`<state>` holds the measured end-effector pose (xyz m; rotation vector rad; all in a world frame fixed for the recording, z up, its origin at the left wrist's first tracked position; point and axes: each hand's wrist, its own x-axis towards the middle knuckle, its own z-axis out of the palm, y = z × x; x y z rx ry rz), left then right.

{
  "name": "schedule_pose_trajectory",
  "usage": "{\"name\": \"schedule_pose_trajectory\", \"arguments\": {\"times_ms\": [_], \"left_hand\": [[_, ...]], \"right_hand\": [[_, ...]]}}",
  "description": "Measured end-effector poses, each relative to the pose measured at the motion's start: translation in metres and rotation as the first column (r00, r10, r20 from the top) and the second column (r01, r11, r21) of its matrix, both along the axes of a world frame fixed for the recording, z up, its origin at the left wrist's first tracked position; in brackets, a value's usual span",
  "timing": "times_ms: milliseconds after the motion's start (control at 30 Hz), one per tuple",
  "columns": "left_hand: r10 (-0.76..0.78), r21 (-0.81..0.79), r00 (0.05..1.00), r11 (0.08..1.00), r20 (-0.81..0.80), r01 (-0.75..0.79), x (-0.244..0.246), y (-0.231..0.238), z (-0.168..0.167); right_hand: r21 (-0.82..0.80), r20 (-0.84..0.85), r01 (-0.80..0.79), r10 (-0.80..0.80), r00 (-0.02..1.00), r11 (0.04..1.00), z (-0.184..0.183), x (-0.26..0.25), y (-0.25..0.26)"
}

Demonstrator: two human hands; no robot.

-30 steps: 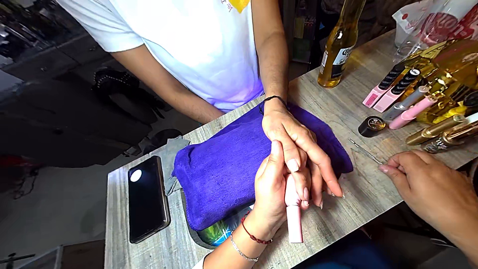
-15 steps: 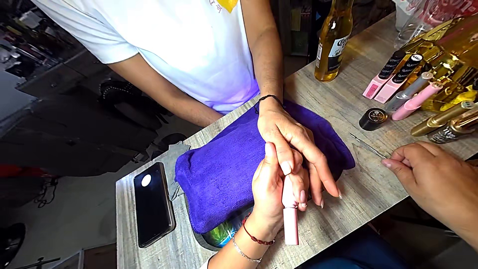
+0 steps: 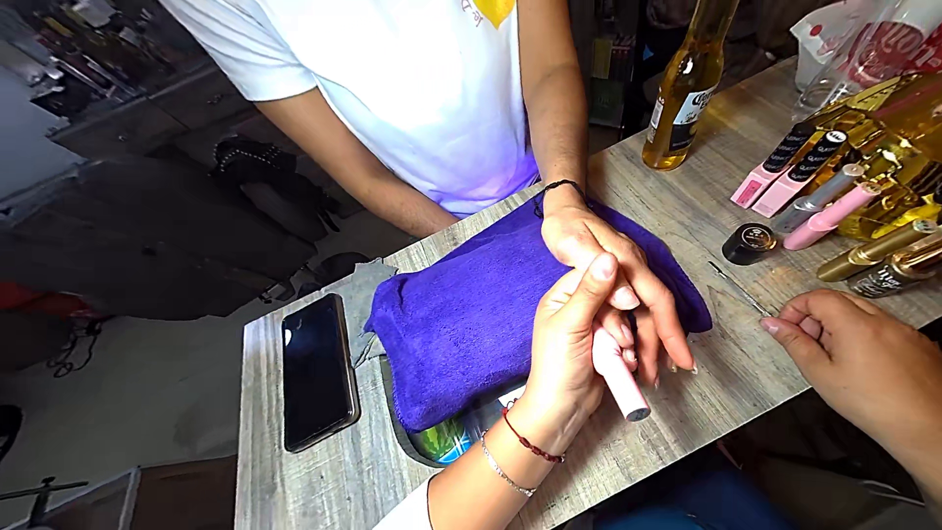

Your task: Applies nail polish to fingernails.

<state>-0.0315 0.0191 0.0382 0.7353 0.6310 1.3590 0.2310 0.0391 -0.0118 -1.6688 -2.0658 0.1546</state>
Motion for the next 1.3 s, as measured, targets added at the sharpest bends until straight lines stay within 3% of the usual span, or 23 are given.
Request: {"name": "schedule_pose_trajectory", "arguments": {"times_ms": [300, 400, 633, 733, 867, 967, 1133, 1300], "left_hand": [[0.046, -0.042, 0.997, 0.998, -0.055, -0.048, 0.001, -0.001, 0.005], [0.091, -0.061, 0.996, 0.994, 0.020, -0.089, 0.006, 0.005, 0.003], [0.194, -0.153, 0.981, 0.969, -0.012, -0.194, 0.011, 0.010, 0.002], [0.249, -0.192, 0.967, 0.947, -0.061, -0.256, 0.007, 0.005, 0.004], [0.298, -0.223, 0.950, 0.923, -0.098, -0.313, 0.005, -0.033, 0.004], [0.291, -0.195, 0.956, 0.937, -0.014, -0.288, 0.006, -0.069, -0.005], [0.473, -0.161, 0.847, 0.880, 0.241, -0.446, 0.002, -0.108, -0.026], [0.679, -0.150, 0.719, 0.734, 0.147, -0.663, -0.027, -0.135, -0.031]], "right_hand": [[-0.040, -0.030, 0.033, -0.034, 0.999, 0.999, 0.004, 0.002, 0.002], [-0.035, -0.088, 0.032, -0.034, 0.996, 0.999, 0.004, 0.004, 0.003], [0.000, -0.292, 0.024, -0.023, 0.956, 1.000, 0.002, 0.012, 0.003], [0.060, -0.411, 0.003, 0.022, 0.912, 0.998, -0.007, 0.019, 0.007], [0.117, -0.625, -0.057, 0.119, 0.771, 0.991, -0.023, 0.029, 0.013], [0.146, -0.670, -0.100, 0.173, 0.722, 0.984, -0.027, 0.034, 0.013], [0.191, -0.684, -0.175, 0.259, 0.681, 0.966, -0.029, 0.036, 0.011], [0.208, -0.701, -0.179, 0.274, 0.658, 0.962, -0.030, 0.035, 0.013]]}}
